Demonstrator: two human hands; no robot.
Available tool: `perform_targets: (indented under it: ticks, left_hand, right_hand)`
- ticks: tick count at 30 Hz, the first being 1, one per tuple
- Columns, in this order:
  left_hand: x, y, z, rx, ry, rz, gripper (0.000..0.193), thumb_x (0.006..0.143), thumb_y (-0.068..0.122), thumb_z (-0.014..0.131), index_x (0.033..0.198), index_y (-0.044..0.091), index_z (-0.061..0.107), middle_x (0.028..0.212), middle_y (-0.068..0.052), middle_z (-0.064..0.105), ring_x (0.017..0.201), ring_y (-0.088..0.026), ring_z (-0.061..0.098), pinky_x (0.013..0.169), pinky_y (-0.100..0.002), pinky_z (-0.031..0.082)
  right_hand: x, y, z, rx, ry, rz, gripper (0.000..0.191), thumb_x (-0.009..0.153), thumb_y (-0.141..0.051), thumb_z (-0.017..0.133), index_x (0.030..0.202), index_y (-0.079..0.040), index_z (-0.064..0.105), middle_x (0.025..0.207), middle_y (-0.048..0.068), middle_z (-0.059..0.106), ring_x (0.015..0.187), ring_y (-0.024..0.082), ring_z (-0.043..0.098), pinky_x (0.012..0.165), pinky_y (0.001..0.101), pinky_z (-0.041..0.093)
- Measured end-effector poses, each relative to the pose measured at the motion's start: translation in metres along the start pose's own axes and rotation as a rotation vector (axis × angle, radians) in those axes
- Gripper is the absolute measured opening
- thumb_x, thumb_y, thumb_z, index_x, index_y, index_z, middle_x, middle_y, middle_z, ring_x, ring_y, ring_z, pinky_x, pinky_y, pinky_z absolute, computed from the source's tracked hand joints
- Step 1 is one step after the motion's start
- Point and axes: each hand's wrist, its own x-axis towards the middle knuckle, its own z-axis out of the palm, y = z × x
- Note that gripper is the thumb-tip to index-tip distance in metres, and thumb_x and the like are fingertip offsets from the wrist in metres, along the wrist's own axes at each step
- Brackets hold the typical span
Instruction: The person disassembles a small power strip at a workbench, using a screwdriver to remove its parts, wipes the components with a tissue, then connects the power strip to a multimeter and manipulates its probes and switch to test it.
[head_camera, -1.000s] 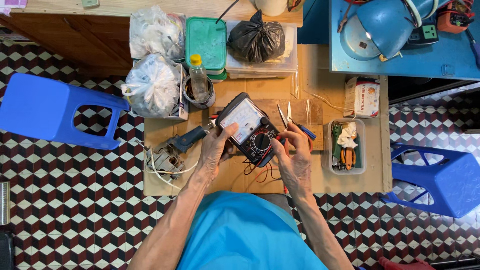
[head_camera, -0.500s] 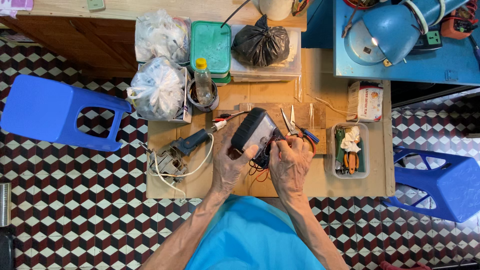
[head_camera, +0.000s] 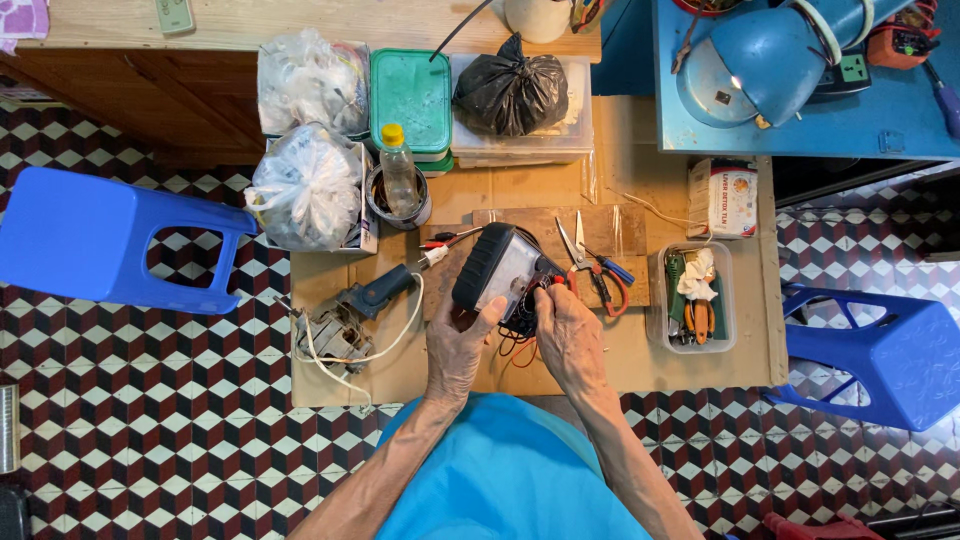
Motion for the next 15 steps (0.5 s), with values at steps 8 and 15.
perform_targets:
  ticks: [8,15]
  left_hand:
    - [0.001,-0.006,-0.001,-0.078,0.001,-0.014,0.048,0.081,0.040,0.080,0.116,0.009,0.067,0.089,0.002,0.067,0.072,-0.005,0.058,0.059,-0.023,0.050]
    - [-0.001,-0.013,-0.002,-0.032,0.033,-0.073,0.041,0.082,0.041,0.080,0.103,0.007,0.069,0.078,0.000,0.060,0.064,-0.007,0.055,0.056,-0.023,0.048]
  right_hand:
    - [0.000,-0.009,-0.008,0.194,-0.092,0.232,0.031,0.101,-0.029,0.058,0.083,-0.003,0.061,0.069,0.016,0.062,0.063,0.025,0.060,0.063,0.0399,0.049]
    - [-0.002,-0.008,-0.008,0.181,-0.098,0.266,0.033,0.101,-0.031,0.058,0.083,-0.003,0.063,0.066,0.014,0.060,0.060,0.021,0.059,0.061,0.0381,0.048]
